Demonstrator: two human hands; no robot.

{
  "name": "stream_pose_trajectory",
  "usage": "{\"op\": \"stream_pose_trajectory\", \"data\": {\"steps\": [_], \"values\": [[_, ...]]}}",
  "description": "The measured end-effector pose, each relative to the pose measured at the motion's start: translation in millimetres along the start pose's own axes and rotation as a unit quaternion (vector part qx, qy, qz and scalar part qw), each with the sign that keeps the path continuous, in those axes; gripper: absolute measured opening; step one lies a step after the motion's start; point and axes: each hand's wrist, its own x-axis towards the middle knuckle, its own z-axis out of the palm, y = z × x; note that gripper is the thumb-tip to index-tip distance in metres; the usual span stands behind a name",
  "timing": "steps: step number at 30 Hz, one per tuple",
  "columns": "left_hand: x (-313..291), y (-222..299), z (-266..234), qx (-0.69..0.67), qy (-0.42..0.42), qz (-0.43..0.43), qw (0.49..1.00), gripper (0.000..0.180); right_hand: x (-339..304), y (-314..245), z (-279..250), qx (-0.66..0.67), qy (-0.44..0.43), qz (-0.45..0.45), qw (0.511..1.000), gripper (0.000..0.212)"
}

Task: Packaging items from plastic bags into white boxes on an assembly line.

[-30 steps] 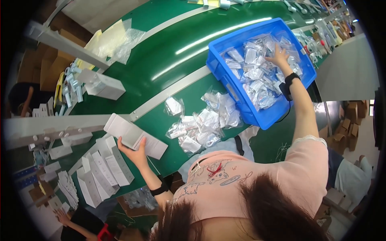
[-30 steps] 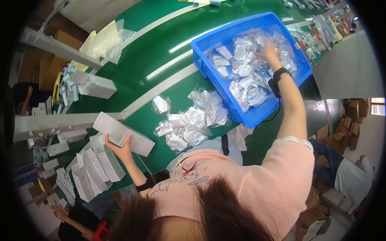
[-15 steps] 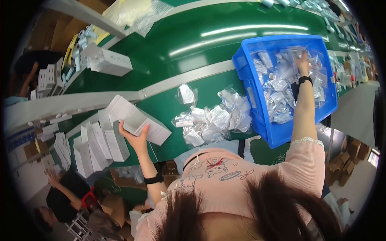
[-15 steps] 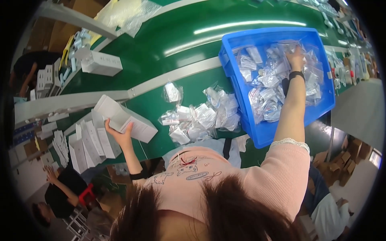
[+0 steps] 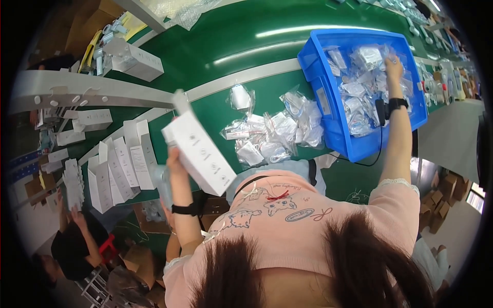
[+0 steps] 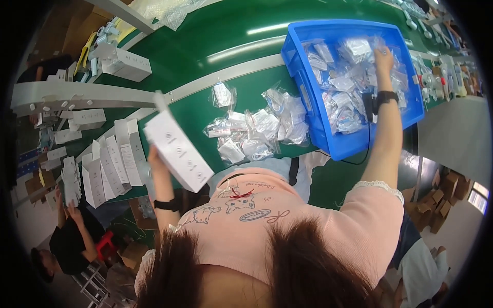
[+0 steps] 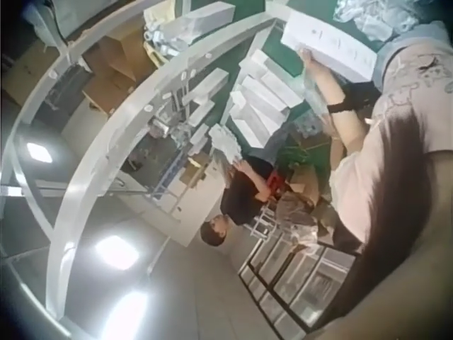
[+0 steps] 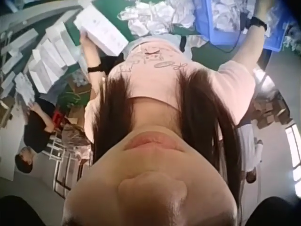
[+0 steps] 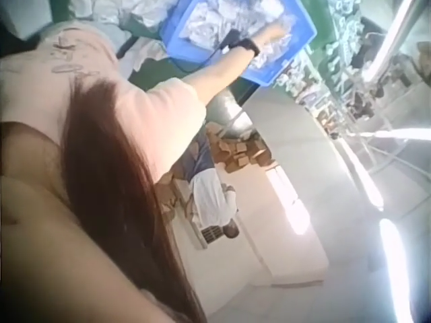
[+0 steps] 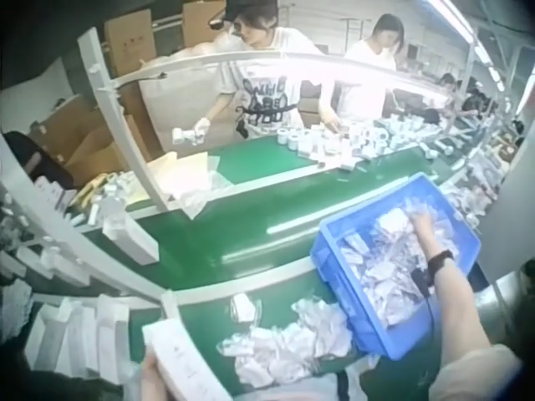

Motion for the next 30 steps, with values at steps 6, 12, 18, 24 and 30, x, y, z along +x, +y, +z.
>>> {"op": "stream_pose_trajectory", "data": {"steps": [6,12,18,24,30], "values": [[30,-65,80,-0.052,-0.148,-0.025,0.987,0.084,-120,-131,-97,0.439,-0.081,-0.026,0.894,0.023],[107,-117,80,-0.116,-0.148,-0.212,0.959,0.059,-263,-198,-74,0.196,-0.170,-0.246,0.934,0.020],[130,-109,121,-0.100,-0.130,-0.184,0.969,0.051,-305,-179,26,0.083,-0.153,-0.313,0.934,0.029],[81,-19,97,-0.096,-0.223,-0.010,0.970,0.078,-315,-151,58,-0.134,-0.319,-0.347,0.872,0.056],[-34,63,62,0.352,-0.090,0.124,0.923,0.107,-333,-256,6,-0.188,-0.355,-0.477,0.782,0.069]]}}
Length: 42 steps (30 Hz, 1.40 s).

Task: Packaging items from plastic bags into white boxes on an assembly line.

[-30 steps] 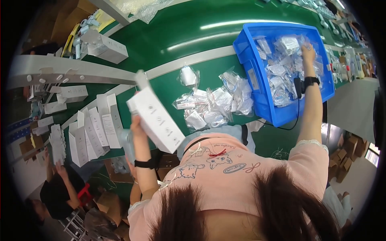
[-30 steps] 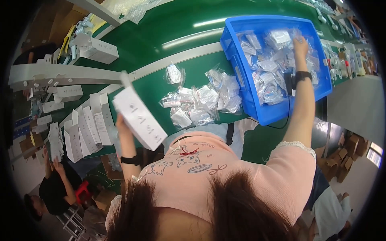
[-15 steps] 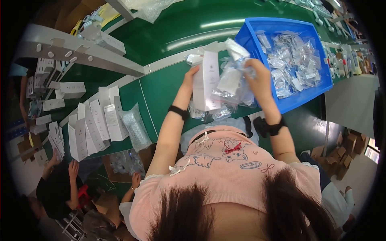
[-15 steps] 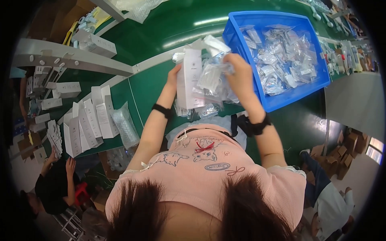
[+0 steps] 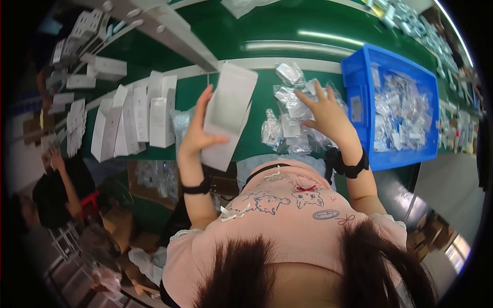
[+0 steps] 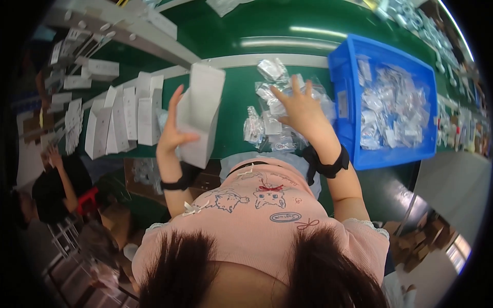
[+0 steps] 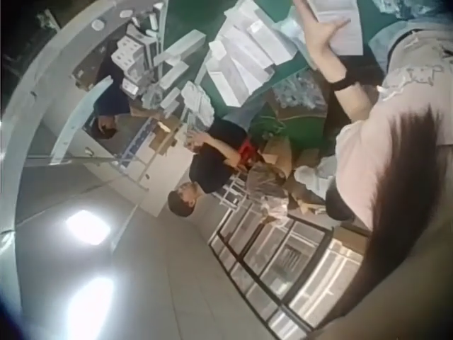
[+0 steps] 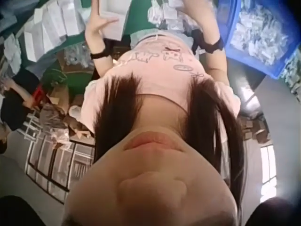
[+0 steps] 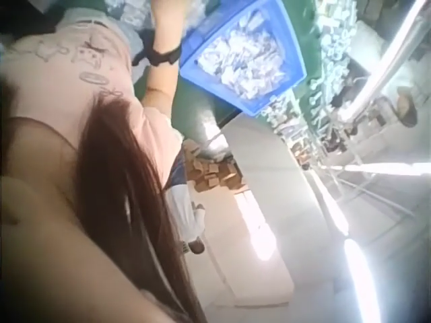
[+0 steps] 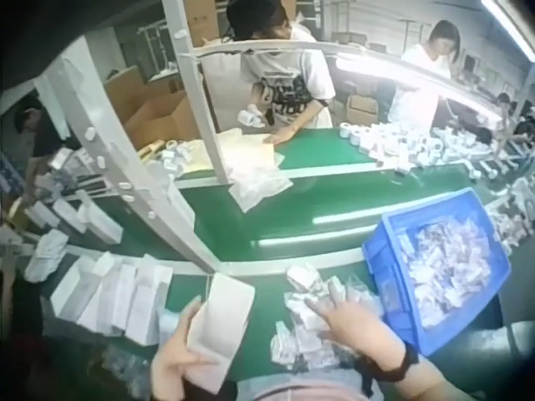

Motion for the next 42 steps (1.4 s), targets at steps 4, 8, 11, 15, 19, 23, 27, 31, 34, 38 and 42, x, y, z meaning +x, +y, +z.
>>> {"op": "stream_pose_trajectory", "data": {"steps": [4,8,11,15,19,23,27,31,34,38,42], "values": [[-93,21,-46,0.057,0.161,0.063,0.983,0.116,86,-81,26,0.126,0.055,-0.254,0.957,0.049],[-128,43,-49,0.028,0.318,0.130,0.939,0.118,134,-195,112,0.062,0.162,-0.606,0.777,0.035],[-144,46,-52,0.015,0.392,0.194,0.899,0.114,137,-248,177,-0.081,0.107,-0.682,0.719,0.038],[-134,56,-47,0.083,0.430,0.114,0.892,0.107,147,-261,188,-0.083,0.081,-0.653,0.748,0.051],[-121,61,-49,0.073,0.486,0.068,0.868,0.098,138,-194,100,0.234,-0.031,-0.370,0.898,0.074],[-70,48,-38,0.244,0.359,-0.004,0.901,0.083,126,-85,13,0.661,0.132,-0.110,0.730,0.079],[-1,29,16,0.229,0.195,-0.057,0.952,0.079,103,-50,-45,0.863,0.152,-0.077,0.475,0.073],[36,15,63,0.223,0.153,0.014,0.963,0.080,96,-57,-55,0.819,0.346,-0.047,0.456,0.067],[48,-2,78,0.113,0.215,0.071,0.967,0.083,95,-65,-41,0.625,0.513,-0.015,0.588,0.070],[59,-20,91,0.122,0.284,0.127,0.942,0.077,82,-62,-24,0.430,0.443,-0.055,0.785,0.060],[77,-28,73,0.248,0.207,0.258,0.911,0.078,83,-48,-25,0.264,0.367,-0.123,0.883,0.044]]}}
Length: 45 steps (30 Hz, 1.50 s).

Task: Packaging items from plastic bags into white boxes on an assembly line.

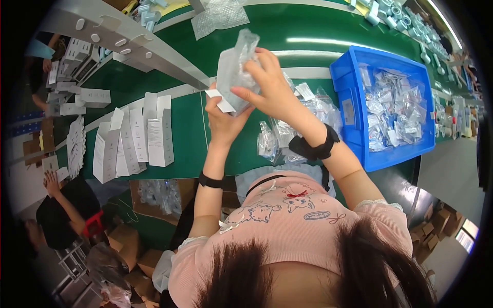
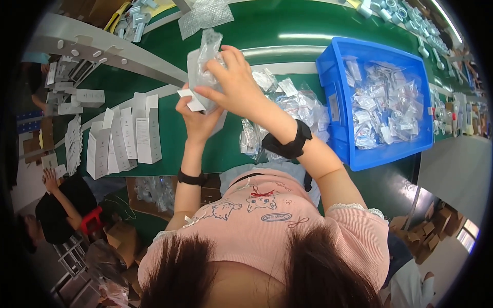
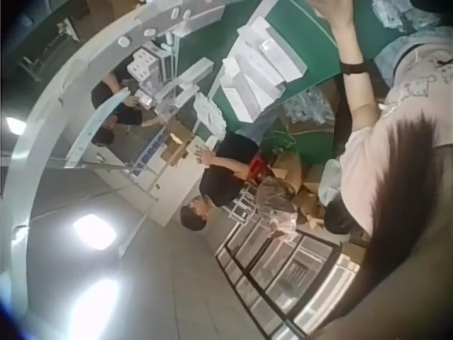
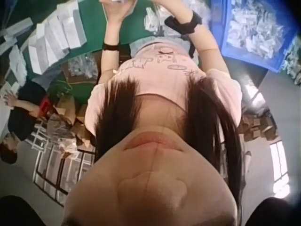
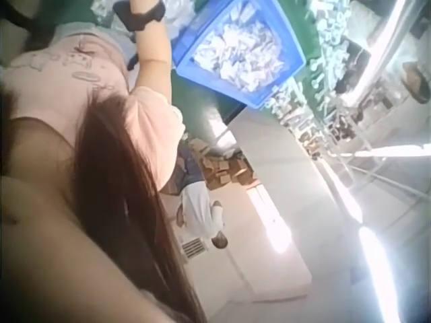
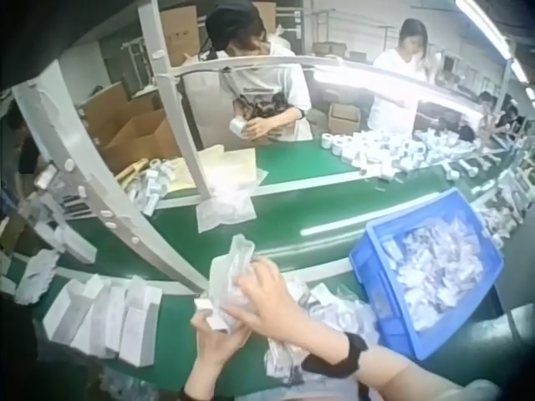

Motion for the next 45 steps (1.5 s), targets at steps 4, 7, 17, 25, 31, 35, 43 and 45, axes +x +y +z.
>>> {"op": "stream_pose_trajectory", "data": {"steps": [4,7,17,25,31,35,43,45], "values": [[20,-14,5,-0.035,0.013,0.108,0.993,0.079,1,10,3,-0.061,-0.080,-0.071,0.992,0.030],[11,-29,1,-0.107,0.104,0.028,0.988,0.080,4,37,9,0.104,0.102,0.008,0.989,0.026],[-17,-8,-29,-0.030,0.053,-0.130,0.990,0.065,-57,154,65,-0.189,-0.246,0.127,0.942,0.039],[9,11,-43,0.103,0.005,-0.215,0.971,0.017,-8,55,14,0.345,0.092,0.047,0.933,0.029],[16,1,-48,0.062,0.050,-0.304,0.949,0.017,-8,24,24,0.216,-0.105,-0.217,0.946,0.029],[16,2,-48,0.040,0.043,-0.329,0.943,0.017,-12,27,44,0.015,-0.297,-0.283,0.912,0.033],[2,-14,-48,-0.021,0.016,-0.282,0.959,0.022,-39,64,70,0.279,-0.146,-0.016,0.949,0.085],[-3,-15,-56,-0.048,0.000,-0.312,0.949,0.026,-32,63,69,0.280,-0.185,0.016,0.942,0.090]]}}
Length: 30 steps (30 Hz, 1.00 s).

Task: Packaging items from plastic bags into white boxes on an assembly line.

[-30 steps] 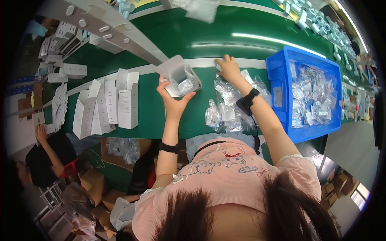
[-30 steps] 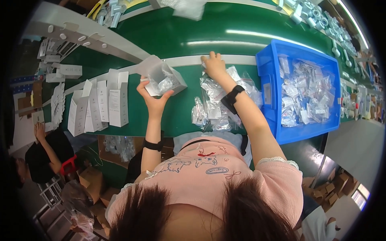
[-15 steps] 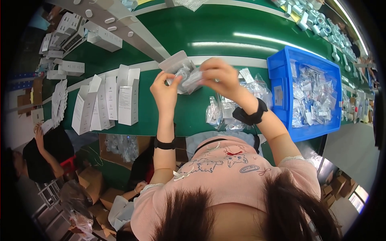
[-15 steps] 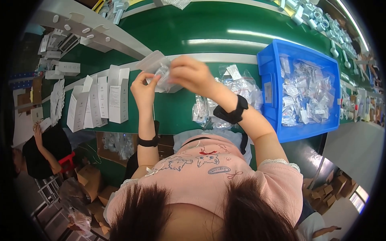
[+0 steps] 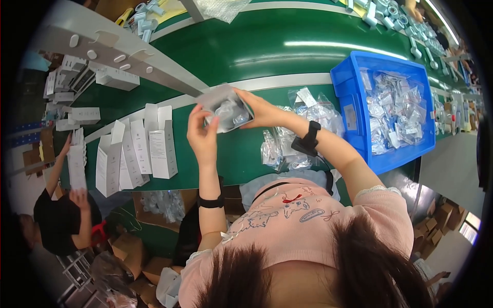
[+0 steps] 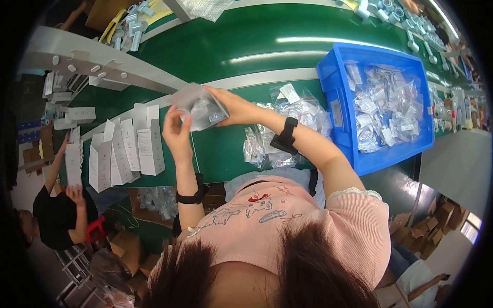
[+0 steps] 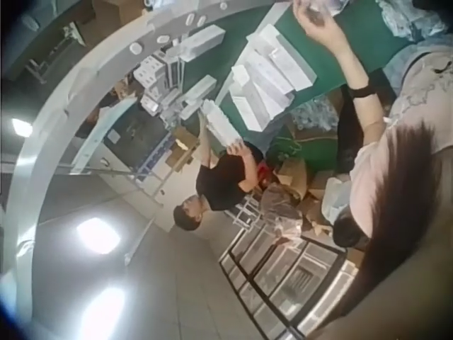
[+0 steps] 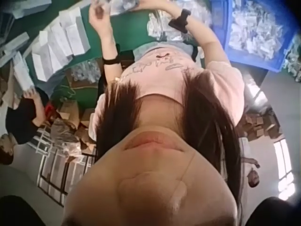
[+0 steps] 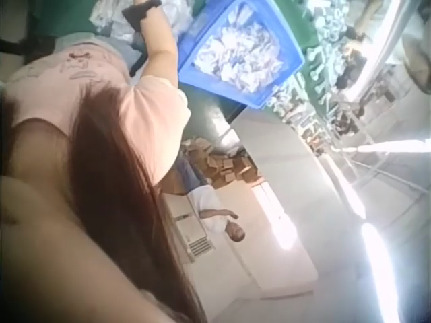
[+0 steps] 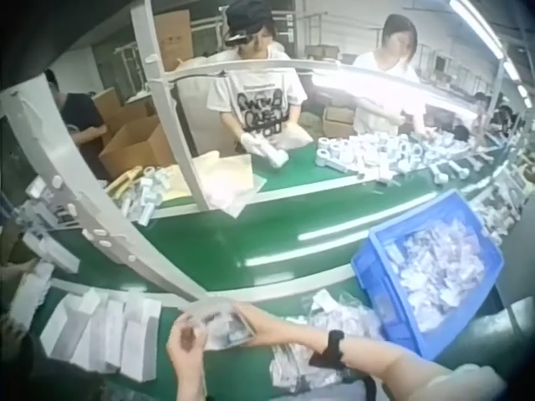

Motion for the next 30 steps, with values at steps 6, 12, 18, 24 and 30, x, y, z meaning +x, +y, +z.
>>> {"op": "stream_pose_trajectory", "data": {"steps": [6,12,18,24,30], "values": [[3,-62,-79,0.345,0.109,0.161,0.918,0.073,34,39,-57,0.084,0.157,0.086,0.980,0.096],[-3,-138,-117,0.661,0.020,0.018,0.750,0.079,78,89,-98,0.070,0.242,0.114,0.961,0.097],[-35,-90,-34,0.572,0.003,-0.031,0.819,0.078,83,117,-85,-0.003,0.215,0.083,0.973,0.097],[-56,-33,19,0.543,-0.133,-0.042,0.828,0.079,39,104,-90,-0.250,0.117,0.191,0.942,0.096],[-23,-104,-41,0.275,0.021,-0.011,0.961,0.079,-66,-19,-90,-0.303,0.057,0.209,0.928,0.061]]}}
